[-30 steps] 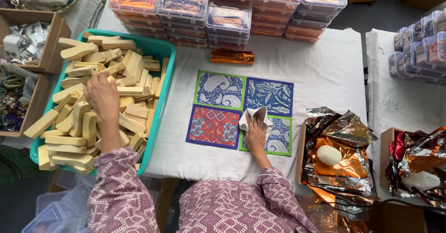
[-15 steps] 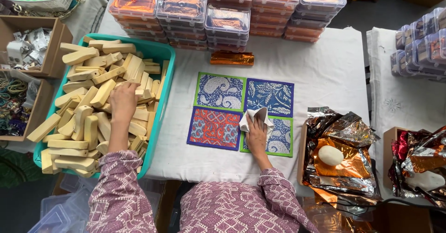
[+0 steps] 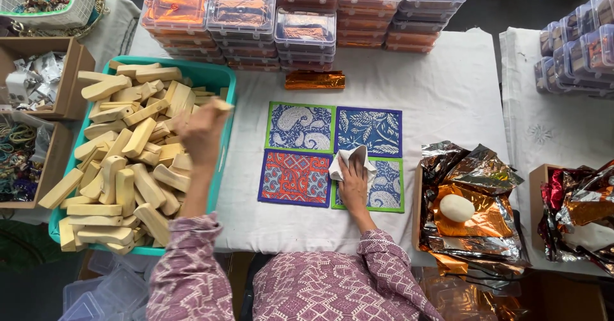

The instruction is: The person wraps a small wooden block in a piece of orange foil, folds the edges, and places it into a clear plastic container. They then wipe the container with a white cloth and stack it with other containers. The person repeats the process by picking up another wooden block, wiping it with a cloth, and wrapping it in foil.

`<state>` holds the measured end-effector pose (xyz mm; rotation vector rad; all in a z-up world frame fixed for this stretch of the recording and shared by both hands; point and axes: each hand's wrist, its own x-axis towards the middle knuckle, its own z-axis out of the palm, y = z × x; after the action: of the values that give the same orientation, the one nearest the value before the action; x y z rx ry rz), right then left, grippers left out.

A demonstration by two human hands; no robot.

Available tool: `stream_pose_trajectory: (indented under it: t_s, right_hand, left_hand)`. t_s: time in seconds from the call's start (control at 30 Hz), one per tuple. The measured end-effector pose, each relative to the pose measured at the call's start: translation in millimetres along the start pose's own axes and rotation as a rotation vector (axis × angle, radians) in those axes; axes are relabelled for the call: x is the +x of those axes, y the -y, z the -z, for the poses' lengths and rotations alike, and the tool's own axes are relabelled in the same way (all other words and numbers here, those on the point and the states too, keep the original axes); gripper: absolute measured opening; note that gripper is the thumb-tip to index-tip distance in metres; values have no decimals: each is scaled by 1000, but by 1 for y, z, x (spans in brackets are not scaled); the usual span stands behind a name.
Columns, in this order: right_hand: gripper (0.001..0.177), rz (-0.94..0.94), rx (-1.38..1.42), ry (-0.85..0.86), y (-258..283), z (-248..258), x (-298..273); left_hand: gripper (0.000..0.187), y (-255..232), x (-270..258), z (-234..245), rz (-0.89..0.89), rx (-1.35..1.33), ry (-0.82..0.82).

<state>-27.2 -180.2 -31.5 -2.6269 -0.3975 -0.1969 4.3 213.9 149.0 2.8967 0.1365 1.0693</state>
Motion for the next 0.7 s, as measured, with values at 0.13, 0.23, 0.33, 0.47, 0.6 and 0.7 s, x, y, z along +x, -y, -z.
stream_pose_trajectory:
  t_s: [0.13,0.23,0.33,0.47,0.6,0.7]
  right_hand:
    - [74,52,-41,-53,-1,3,-3]
    - [71,37,-32,-148,1,3,0]
    - [66,-46,155,-150,0,2,-2]
    - [59,-42,179,-156,-14,-6,-4]
    - [55,-33,138,-158,-8,-4,-2]
    - [58,-29,158,-130,0,7,0]
  left_hand:
    - [23,-111,0,5,12,-326,31]
    - [30,-176,-45,-34,41,-489,195]
    - [40,-208,-116,-109,178,-352,488]
    - [51,-199,-132,-122,37,-250,347]
    - [43,-116,-67,-89,44,-61,-15]
    - [48,-13,-27,-94,204,-78,94]
